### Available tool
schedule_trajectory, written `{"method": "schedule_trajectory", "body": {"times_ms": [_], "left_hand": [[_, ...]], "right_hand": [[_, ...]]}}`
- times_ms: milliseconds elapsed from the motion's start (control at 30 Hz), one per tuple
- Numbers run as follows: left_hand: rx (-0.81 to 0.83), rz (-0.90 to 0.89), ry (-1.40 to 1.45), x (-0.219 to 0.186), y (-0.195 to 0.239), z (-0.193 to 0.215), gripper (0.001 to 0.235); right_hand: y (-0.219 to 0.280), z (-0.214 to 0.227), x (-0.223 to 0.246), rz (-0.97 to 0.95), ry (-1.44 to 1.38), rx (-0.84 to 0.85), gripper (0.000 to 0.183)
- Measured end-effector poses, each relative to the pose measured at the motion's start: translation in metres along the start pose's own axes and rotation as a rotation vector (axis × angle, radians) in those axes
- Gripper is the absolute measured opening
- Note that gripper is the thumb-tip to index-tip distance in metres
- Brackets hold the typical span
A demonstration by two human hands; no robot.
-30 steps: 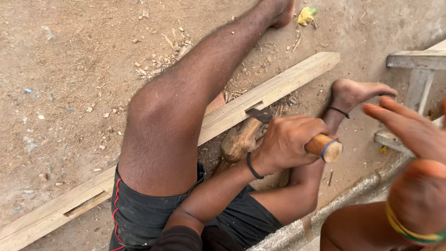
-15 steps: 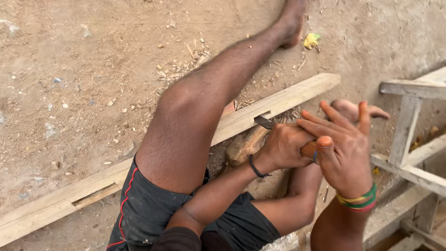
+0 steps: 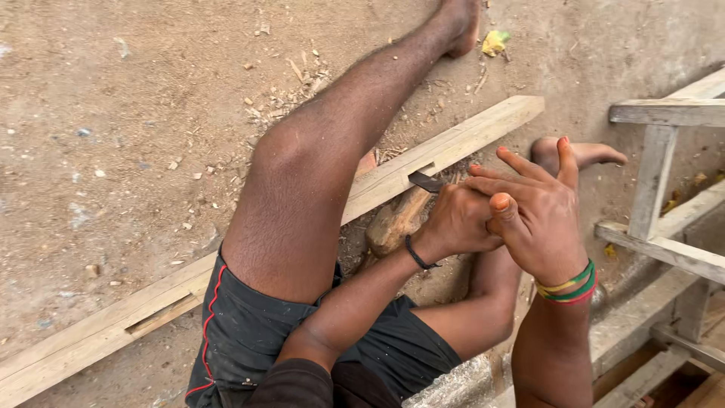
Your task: The person sits on the ground and uses a wooden mallet to strike a chisel, carving a rectangular notch into a piece of lumber. The person repeatedly positions the chisel and strikes it to remove wood chips and deepen the cut.
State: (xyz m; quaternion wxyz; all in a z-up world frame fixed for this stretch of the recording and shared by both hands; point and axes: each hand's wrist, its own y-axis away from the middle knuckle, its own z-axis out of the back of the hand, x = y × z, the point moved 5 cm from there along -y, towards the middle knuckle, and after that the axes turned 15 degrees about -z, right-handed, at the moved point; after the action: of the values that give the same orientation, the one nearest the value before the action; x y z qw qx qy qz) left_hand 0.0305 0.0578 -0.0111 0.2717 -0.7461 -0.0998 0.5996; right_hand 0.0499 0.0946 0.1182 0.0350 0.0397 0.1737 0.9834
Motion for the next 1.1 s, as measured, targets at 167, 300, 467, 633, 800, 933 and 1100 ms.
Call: {"method": "schedule_trajectory", "body": {"times_ms": [167, 300, 467, 633, 800, 933, 1100], "left_hand": [[-0.048, -0.045, 0.048, -0.007, -0.006, 0.01, 0.029], [-0.027, -0.029, 0.036, 0.005, 0.006, -0.003, 0.03], [-0.128, 0.053, -0.048, 0.048, 0.035, 0.0, 0.037], [-0.103, -0.087, -0.069, 0.051, 0.034, -0.013, 0.024], [0.013, -0.118, 0.058, -0.008, 0.0, -0.03, 0.028], [0.018, -0.244, 0.244, -0.054, 0.002, -0.036, 0.025], [0.06, -0.267, 0.224, -0.063, 0.001, -0.033, 0.016]], "right_hand": [[0.029, 0.076, 0.022, 0.117, -0.075, -0.089, 0.08], [0.007, 0.018, 0.001, 0.056, -0.001, -0.016, 0.053], [-0.022, -0.068, -0.028, -0.076, -0.05, 0.081, 0.064], [-0.01, -0.051, -0.03, 0.018, -0.428, -0.126, 0.077], [0.043, 0.009, -0.014, -0.001, -0.485, -0.4, 0.092], [0.083, 0.019, -0.019, 0.072, -0.504, -0.553, 0.087], [0.11, 0.0, -0.035, -0.032, -0.634, -0.726, 0.079]]}}
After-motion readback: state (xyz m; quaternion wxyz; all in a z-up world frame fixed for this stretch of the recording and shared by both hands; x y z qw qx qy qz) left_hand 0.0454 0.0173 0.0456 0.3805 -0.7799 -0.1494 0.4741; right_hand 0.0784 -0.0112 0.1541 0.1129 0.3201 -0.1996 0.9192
